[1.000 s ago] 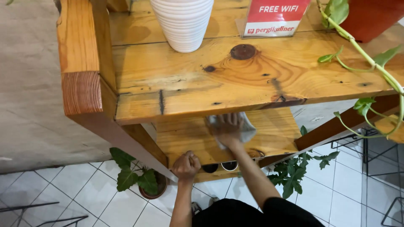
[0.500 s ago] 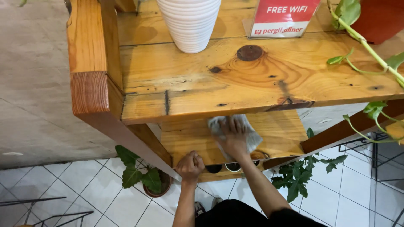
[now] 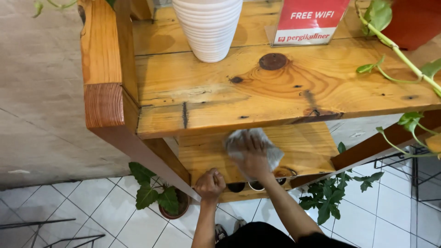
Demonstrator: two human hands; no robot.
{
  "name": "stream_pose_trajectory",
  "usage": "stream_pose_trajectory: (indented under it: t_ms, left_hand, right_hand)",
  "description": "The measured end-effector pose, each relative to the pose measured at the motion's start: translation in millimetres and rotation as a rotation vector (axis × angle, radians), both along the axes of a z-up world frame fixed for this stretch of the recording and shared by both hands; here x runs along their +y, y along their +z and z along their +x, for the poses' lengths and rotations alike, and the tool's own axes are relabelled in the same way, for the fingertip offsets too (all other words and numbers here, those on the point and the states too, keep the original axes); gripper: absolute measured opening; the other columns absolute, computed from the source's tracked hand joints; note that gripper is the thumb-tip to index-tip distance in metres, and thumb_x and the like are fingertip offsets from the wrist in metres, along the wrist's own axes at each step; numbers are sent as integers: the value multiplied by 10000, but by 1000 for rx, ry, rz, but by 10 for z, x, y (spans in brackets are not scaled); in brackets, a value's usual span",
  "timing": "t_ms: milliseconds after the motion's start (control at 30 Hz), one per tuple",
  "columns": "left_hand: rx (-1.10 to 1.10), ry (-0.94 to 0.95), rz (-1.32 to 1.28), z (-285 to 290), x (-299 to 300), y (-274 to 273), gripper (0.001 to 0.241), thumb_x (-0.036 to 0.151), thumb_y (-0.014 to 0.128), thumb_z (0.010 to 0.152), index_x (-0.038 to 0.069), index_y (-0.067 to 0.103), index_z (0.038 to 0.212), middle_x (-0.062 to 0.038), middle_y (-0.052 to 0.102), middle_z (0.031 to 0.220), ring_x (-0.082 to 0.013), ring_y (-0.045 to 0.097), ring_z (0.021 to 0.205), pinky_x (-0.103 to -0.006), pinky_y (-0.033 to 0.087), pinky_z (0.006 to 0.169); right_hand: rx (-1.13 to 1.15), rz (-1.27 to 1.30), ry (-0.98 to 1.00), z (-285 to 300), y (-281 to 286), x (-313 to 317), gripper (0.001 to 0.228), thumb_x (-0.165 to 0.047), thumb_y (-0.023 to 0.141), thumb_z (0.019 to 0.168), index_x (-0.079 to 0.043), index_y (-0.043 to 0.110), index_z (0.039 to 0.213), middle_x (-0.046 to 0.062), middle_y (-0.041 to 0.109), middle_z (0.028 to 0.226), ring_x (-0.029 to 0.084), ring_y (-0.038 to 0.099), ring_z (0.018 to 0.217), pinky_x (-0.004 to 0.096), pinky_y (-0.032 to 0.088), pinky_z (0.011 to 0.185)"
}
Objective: Wiping a wooden shelf with a cloth.
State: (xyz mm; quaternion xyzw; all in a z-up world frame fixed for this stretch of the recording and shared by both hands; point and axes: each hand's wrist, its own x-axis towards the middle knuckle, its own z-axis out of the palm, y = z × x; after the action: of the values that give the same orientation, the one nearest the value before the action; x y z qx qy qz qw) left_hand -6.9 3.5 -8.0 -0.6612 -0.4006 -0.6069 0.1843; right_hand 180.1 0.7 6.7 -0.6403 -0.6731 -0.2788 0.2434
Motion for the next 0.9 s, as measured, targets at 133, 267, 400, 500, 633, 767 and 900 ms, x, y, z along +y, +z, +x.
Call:
stream_pose_trajectory:
  t_ms: [133, 267, 400, 500, 633, 767, 900]
  left_hand:
    - [-17, -25, 24, 69, -71, 13, 123, 158, 623, 848, 159, 713, 763, 19, 515, 515, -161, 567, 408, -262, 520, 492]
    - [-44, -38, 23, 162, -89, -122, 112, 166, 633, 864, 134, 725, 809, 7, 614, 599, -185, 630, 476, -278, 540, 526]
    - [-28, -33, 19, 104, -91, -39, 125, 185, 620, 885, 135, 707, 811, 4, 598, 593, -185, 623, 472, -268, 535, 526]
    - [12, -62, -125, 85, -113, 63, 137, 74, 587, 900, 18, 706, 859, -42, 663, 611, -167, 534, 434, -273, 466, 474]
    - [-19, 6, 36, 113, -71, -134, 105, 178, 627, 856, 149, 713, 802, 15, 635, 623, -162, 636, 480, -262, 549, 551]
    - [-38, 15, 29, 201, -94, -202, 106, 186, 640, 865, 156, 705, 787, 13, 655, 639, -161, 650, 503, -252, 543, 564]
    - [-43, 36, 11, 145, -54, -134, 94, 182, 653, 835, 176, 728, 779, 35, 656, 617, -149, 648, 493, -255, 547, 563]
  right_hand:
    - [256, -574, -155, -106, -64, 547, 726, -638, 486, 968, -293, 389, 1600, 168, 406, 1613, 487, 330, 1481, 635, 207, 1199]
    - [253, -725, 55, -559, -615, 803, 637, -620, 399, 1015, -398, 322, 1607, 104, 339, 1672, 420, 207, 1562, 644, 110, 1199]
    - [310, -608, 240, -326, 119, -168, 665, -581, 572, 921, -354, 476, 1538, 108, 683, 1216, 390, 641, 1105, 546, 409, 994]
    - [427, -829, 70, -93, 136, -67, 802, -793, 368, 918, -214, 589, 1427, 151, 602, 1398, 429, 516, 1312, 574, 349, 1109]
    - [183, -566, -72, -89, -185, 676, 757, -732, 403, 921, -368, 395, 1584, 146, 451, 1565, 428, 403, 1440, 658, 321, 1123]
    - [347, -757, 202, -742, 705, 559, 640, -545, 467, 1007, -388, 319, 1610, 187, 503, 1503, 436, 384, 1475, 717, 240, 1164]
    - [111, -365, 386, -536, 25, 297, 630, -685, 364, 1016, -366, 433, 1555, 158, 458, 1575, 437, 278, 1530, 705, 186, 1146]
